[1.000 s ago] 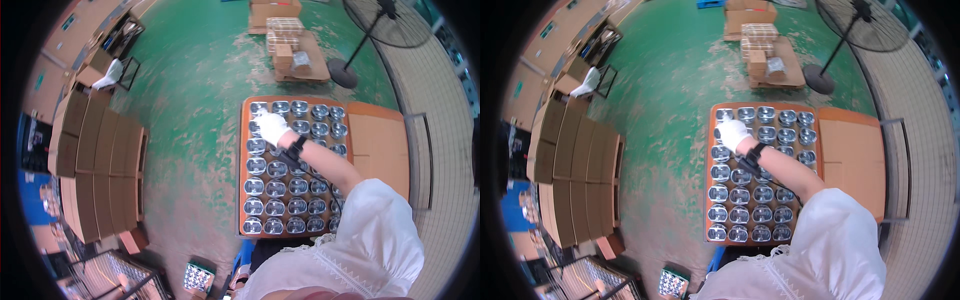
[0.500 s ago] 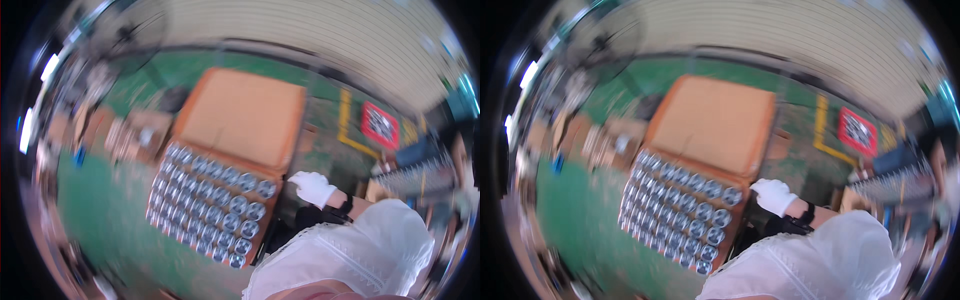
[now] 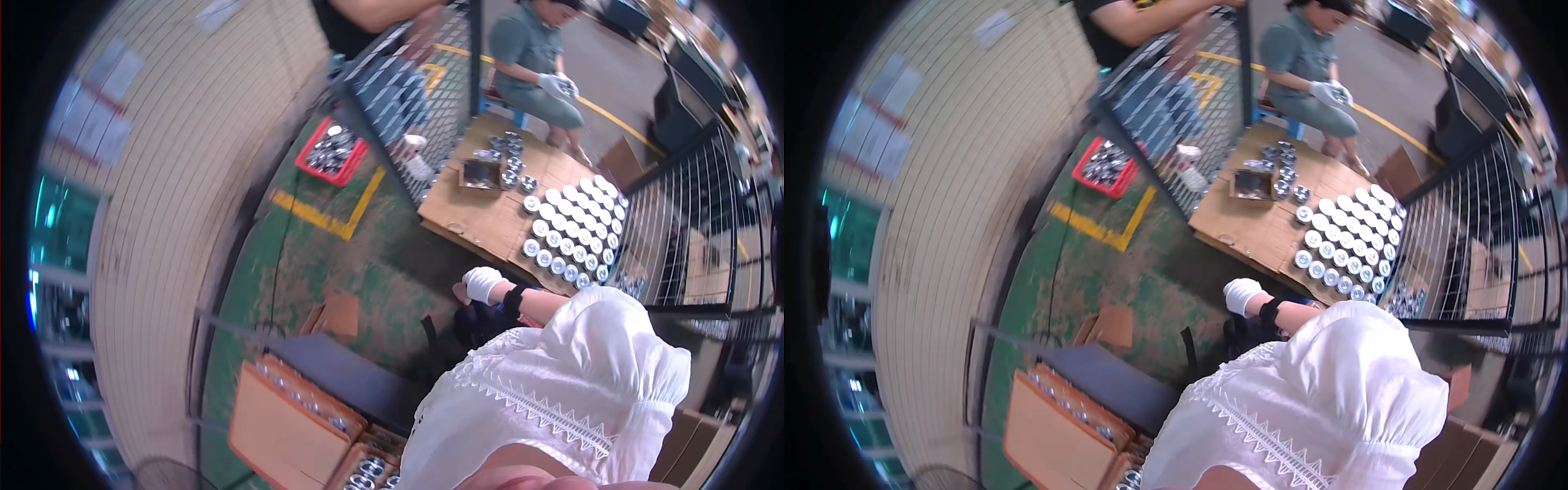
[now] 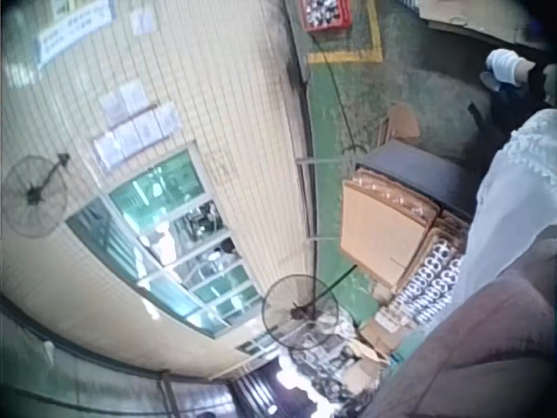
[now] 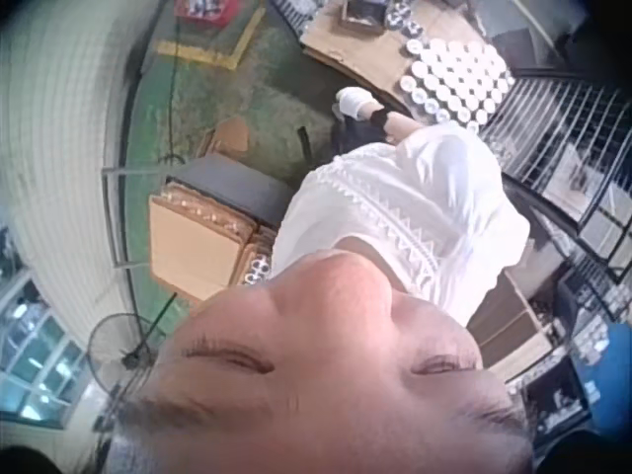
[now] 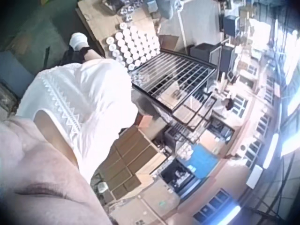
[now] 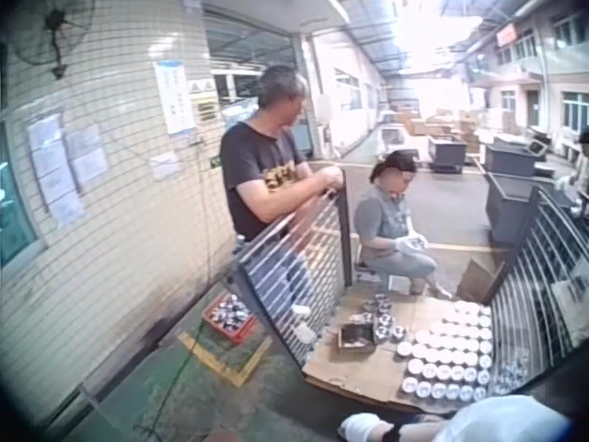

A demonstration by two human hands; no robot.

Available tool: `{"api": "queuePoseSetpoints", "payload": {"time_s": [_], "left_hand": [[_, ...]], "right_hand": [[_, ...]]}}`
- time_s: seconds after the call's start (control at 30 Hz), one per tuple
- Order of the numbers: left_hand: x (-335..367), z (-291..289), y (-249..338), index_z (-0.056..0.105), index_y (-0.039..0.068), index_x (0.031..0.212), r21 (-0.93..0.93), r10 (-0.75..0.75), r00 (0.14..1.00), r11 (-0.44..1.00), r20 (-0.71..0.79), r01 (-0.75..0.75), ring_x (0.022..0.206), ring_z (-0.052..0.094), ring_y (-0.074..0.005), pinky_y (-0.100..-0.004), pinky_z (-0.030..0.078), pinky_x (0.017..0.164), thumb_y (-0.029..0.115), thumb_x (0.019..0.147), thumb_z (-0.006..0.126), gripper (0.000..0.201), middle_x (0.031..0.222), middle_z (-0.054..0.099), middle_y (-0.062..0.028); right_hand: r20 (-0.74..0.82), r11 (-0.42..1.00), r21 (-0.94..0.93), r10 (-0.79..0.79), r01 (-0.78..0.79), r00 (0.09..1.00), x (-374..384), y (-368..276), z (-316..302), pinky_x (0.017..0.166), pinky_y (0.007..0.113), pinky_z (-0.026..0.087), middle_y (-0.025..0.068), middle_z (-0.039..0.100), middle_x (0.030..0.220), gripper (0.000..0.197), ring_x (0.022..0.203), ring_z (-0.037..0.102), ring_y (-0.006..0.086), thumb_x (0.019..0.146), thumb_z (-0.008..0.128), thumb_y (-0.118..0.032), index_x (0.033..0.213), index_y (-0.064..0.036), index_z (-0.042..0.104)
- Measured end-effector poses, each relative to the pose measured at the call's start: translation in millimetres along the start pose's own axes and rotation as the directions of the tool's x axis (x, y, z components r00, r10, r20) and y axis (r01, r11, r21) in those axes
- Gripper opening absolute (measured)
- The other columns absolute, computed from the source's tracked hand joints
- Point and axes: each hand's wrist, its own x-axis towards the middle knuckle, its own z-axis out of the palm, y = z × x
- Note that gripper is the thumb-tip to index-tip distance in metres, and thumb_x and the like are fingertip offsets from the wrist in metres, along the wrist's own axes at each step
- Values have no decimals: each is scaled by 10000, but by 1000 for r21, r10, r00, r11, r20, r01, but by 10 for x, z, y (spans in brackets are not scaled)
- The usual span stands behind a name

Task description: Inspecting metal pistons and arranging them on a table.

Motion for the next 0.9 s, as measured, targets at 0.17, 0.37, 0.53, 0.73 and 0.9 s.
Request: {"api": "queuePoseSetpoints", "payload": {"time_s": [0.17, 0.37, 0.53, 0.73, 0.9], "left_hand": [[413, -305, 889, 718, 98, 921, 450, 327, 921, 804, 211, -389, 701, 732, -345, -449, 562, 626, 281, 961, 609, 217, 828, 743, -148], [1434, -618, 2065, 734, 102, 962, 177, 169, 963, 962, 209, -208, 784, 718, -376, -458, 564, 693, 312, 944, 637, 231, 884, 750, -180], [2251, -506, 3347, 764, 100, 1055, 632, 326, 890, 626, 320, -457, 1077, 691, -369, -476, 532, 972, 450, 972, 543, 422, 1127, 729, -180], [2620, 80, 4987, 756, 140, 1096, 769, 345, 807, 279, 479, -575, 1074, 697, -346, -458, 544, 946, 449, 946, 591, 381, 1135, 740, -138], [2908, 1112, 5916, 749, 151, 1097, 663, 384, 685, 212, 619, -718, 1069, 693, -357, -469, 544, 938, 419, 950, 584, 347, 1128, 733, -162]], "right_hand": [[-161, 940, 147, 328, -306, 931, 136, 1202, -85, 777, 429, 607, 202, 760, 926, 174, 930, 751, 358, 808, 664, -129, 897, -54, 793], [-136, 723, 557, 566, -410, 813, 464, 2044, 208, 967, 426, 553, 229, 711, 1195, 445, 1126, 686, 368, 873, 586, -132, 1305, -51, 660], [-99, 502, 754, 724, -423, 682, 1162, 2672, 421, 1043, 437, 498, 269, 656, 1290, 661, 1223, 625, 393, 867, 640, -243, 1473, -27, 490], [-106, 350, 871, 818, -343, 566, 2436, 3571, 460, 1085, 429, 471, 244, 601, 1394, 713, 1290, 574, 389, 833, 656, -307, 1478, -48, 497], [-77, 237, 936, 860, -261, 505, 3432, 3824, 310, 985, 463, 513, 251, 690, 1216, 553, 1142, 649, 421, 840, 627, -341, 1328, -79, 633]]}}
